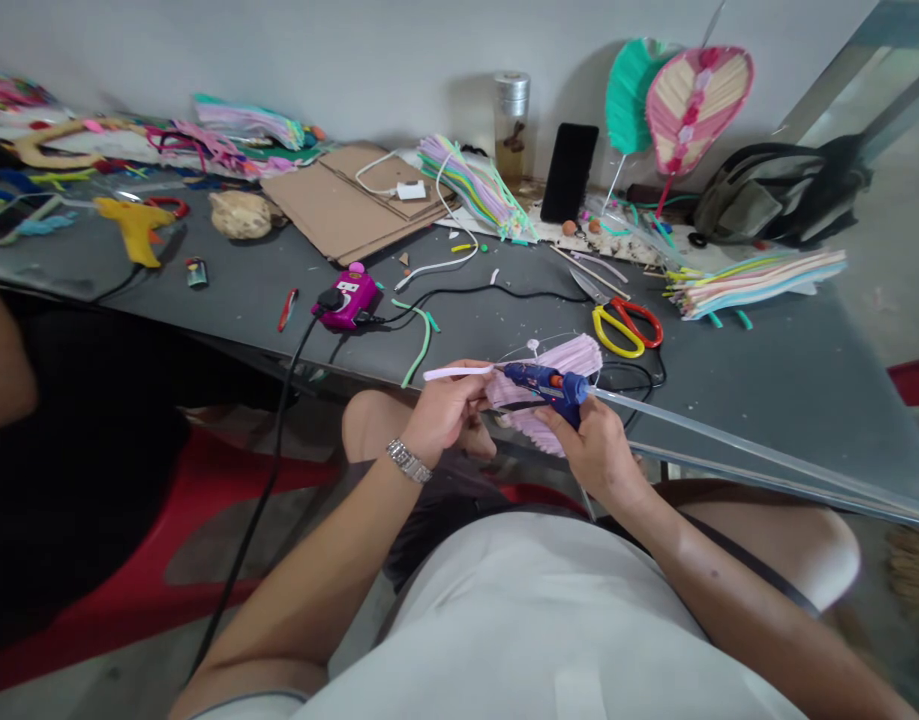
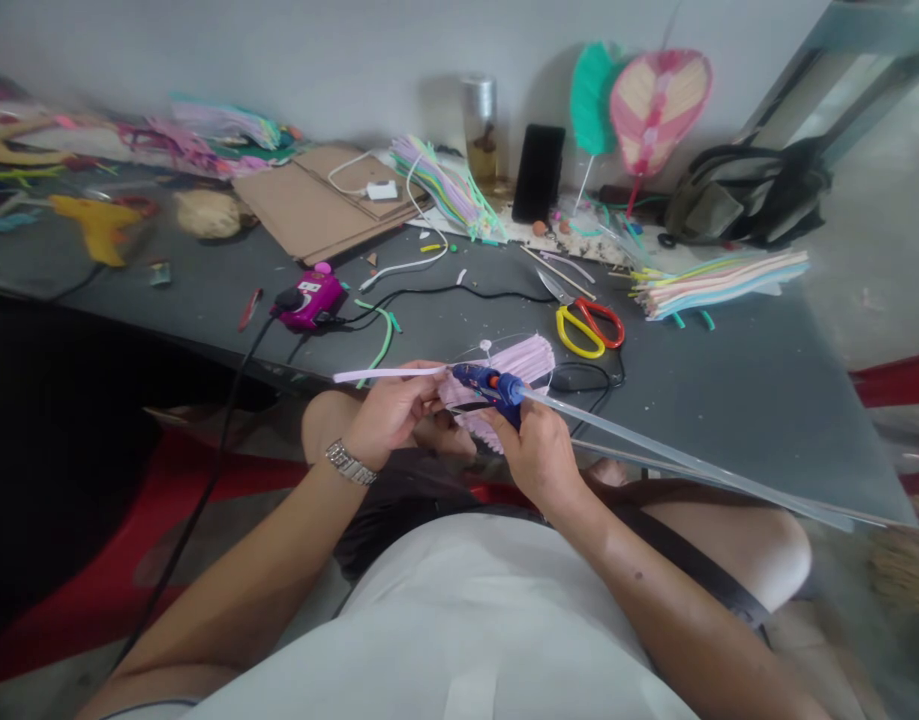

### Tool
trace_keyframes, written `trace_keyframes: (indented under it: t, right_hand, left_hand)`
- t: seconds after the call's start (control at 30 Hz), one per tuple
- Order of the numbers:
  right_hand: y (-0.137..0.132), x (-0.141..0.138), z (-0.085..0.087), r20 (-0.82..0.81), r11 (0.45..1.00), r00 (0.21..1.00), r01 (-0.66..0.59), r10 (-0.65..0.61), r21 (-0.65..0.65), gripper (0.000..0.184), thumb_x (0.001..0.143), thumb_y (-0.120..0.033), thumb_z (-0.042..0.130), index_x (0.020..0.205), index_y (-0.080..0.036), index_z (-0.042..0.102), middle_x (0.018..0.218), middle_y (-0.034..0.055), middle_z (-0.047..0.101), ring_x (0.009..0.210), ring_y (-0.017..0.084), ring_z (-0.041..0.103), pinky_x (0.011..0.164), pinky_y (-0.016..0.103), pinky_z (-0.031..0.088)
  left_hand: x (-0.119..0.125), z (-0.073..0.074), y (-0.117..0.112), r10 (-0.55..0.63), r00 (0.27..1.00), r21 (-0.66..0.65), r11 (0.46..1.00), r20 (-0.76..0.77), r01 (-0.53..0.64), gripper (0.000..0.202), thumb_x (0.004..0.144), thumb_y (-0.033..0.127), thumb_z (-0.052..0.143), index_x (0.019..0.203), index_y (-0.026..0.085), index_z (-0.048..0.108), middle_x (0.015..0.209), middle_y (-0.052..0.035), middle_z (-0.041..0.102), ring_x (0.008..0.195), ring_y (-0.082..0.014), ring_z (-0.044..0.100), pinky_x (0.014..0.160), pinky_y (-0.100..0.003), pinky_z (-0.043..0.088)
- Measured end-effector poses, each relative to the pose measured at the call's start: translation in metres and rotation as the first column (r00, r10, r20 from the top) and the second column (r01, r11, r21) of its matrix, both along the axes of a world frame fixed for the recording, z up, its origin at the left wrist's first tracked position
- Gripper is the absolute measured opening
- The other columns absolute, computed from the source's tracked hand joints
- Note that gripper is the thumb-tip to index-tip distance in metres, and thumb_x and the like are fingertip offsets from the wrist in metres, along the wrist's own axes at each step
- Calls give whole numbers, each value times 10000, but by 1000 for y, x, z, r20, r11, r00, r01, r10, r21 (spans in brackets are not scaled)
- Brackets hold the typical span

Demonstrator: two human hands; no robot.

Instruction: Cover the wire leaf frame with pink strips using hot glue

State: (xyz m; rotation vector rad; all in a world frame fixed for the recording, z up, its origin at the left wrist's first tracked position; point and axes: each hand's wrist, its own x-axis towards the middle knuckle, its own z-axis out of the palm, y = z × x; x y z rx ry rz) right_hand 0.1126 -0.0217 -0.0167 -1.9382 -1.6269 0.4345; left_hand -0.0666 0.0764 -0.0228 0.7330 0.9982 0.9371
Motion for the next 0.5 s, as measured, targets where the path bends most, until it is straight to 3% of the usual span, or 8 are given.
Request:
trace_keyframes:
  t: [0.17,0.33,0.5]
  right_hand:
    - [1,-2,2,-50,1000,999,5,-5,2,321,954,-485,543,942,-185,657,821,116,728,786,283,692,665,324,448]
    - [0,-3,0,-67,1000,998,3,-3,10,334,939,-510,561,856,-199,653,742,101,702,725,278,674,634,329,451]
    - [3,2,-2,-144,999,990,14,-8,39,374,912,-527,567,921,-170,678,812,115,723,773,282,669,689,352,478]
  left_hand:
    - [2,2,0,4,1000,0,1000,-1,-4,321,506,237,876,768,135,721,662,-2,692,643,-147,646,635,-262,528]
    - [2,3,0,-11,1000,0,1000,1,11,311,506,209,853,779,123,732,681,-15,710,641,-144,646,628,-255,521]
    - [1,1,1,-1,1000,-18,1000,2,1,332,504,234,882,777,131,723,672,-4,708,629,-140,642,638,-264,533]
